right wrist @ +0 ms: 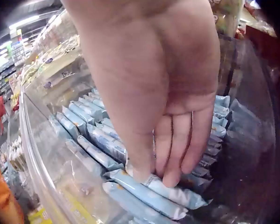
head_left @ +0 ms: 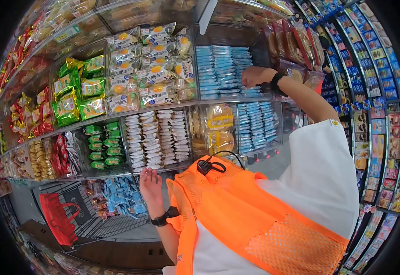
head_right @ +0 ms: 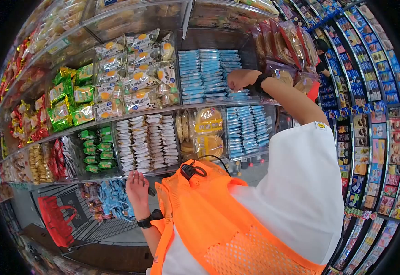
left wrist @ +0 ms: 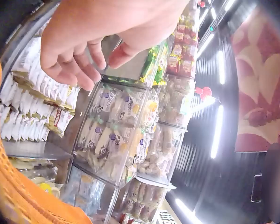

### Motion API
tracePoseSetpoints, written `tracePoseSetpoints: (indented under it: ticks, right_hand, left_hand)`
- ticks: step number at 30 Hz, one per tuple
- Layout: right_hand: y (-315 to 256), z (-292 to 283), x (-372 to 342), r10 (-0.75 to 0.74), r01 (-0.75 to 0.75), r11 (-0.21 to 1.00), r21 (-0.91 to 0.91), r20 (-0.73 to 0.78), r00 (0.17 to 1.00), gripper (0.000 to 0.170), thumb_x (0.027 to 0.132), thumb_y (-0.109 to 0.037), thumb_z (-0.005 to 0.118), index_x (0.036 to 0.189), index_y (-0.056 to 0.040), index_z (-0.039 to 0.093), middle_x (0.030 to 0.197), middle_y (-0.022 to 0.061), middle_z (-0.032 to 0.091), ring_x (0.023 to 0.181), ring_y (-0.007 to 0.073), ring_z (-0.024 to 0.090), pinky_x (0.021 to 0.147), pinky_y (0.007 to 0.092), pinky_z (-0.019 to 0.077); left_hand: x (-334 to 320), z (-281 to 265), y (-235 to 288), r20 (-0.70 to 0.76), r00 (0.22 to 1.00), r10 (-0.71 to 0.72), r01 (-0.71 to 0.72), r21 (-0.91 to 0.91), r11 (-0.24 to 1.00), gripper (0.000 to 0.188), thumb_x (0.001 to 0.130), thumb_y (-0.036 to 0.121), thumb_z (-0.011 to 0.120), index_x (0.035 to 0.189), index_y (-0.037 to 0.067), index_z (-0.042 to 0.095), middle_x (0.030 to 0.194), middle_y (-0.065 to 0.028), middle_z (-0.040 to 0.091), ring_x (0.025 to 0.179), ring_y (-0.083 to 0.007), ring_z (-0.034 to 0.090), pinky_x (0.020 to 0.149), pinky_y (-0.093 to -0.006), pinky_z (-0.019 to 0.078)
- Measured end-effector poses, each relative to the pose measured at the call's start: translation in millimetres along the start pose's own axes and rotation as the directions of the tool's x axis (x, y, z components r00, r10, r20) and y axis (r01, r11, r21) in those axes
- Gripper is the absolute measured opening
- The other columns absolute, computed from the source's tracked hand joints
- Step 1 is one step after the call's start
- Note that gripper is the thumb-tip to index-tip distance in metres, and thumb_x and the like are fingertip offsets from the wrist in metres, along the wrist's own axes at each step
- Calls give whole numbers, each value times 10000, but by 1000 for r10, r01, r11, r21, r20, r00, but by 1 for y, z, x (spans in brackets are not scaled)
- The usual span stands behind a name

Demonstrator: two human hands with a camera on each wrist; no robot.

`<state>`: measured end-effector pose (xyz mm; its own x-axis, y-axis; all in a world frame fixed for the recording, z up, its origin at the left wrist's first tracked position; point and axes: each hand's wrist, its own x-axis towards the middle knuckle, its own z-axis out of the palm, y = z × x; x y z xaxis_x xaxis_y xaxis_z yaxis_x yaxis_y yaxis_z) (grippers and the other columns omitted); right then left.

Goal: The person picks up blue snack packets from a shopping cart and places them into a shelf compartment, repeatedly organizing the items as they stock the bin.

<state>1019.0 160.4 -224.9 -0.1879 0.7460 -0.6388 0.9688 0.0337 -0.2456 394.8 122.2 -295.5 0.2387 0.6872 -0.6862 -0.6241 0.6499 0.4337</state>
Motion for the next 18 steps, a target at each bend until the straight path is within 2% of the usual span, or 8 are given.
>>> tracePoseSetpoints:
  ticks: [2,5,8,11,14,17,18]
  right_hand:
    - [2,1,3,39,-40,999,26,18,999,138,736,-136,771,766,-17,706,675,113,690,653,269,688,591,413,502]
    - [-2,4,8,45,-46,996,-71,-12,999,128,728,-130,779,756,-28,707,678,101,690,694,256,690,620,422,511]
    - [-6,15,-1,-88,30,973,-227,-252,964,99,725,-121,780,758,-65,706,740,102,690,761,274,686,670,435,521]
    - [-14,20,-13,-8,-56,984,-168,-361,932,101,721,-130,784,768,-103,699,817,109,682,830,311,669,721,446,523]
    - [-3,26,-5,137,-168,982,-90,-281,950,104,725,-140,773,778,-121,686,850,110,660,851,327,655,735,446,521]
    - [-6,24,-3,114,-161,977,-140,-294,949,93,716,-132,767,762,-93,696,794,93,692,820,287,685,721,428,535]
    - [-8,16,-1,148,-168,969,-180,-121,982,88,712,-128,762,742,-81,695,772,93,700,786,276,691,697,422,540]
  left_hand:
    - [-1,-2,2,-17,1000,0,0,-7,1000,372,956,200,591,1297,76,508,1214,-50,569,1102,-204,559,883,-378,478]
    - [0,-4,6,-37,999,13,-13,-22,1000,375,944,195,604,1288,78,511,1202,-50,572,1097,-203,559,877,-373,476]
    - [1,-4,8,-57,998,25,-27,-31,999,375,933,187,612,1279,79,514,1192,-53,574,1096,-203,560,875,-370,475]
    - [4,-6,7,-53,998,21,-23,-42,999,363,931,183,613,1268,81,520,1185,-55,577,1098,-203,562,876,-373,476]
    - [8,-9,3,-23,1000,-6,5,-39,999,339,940,188,612,1252,81,531,1188,-54,578,1101,-204,562,876,-377,479]
    - [14,-8,2,11,999,-43,44,-41,998,318,953,195,606,1243,83,542,1194,-49,579,1102,-203,563,874,-377,481]
    - [14,-7,3,19,999,-50,51,-53,997,311,957,196,604,1241,83,545,1194,-46,580,1100,-202,564,874,-375,482]
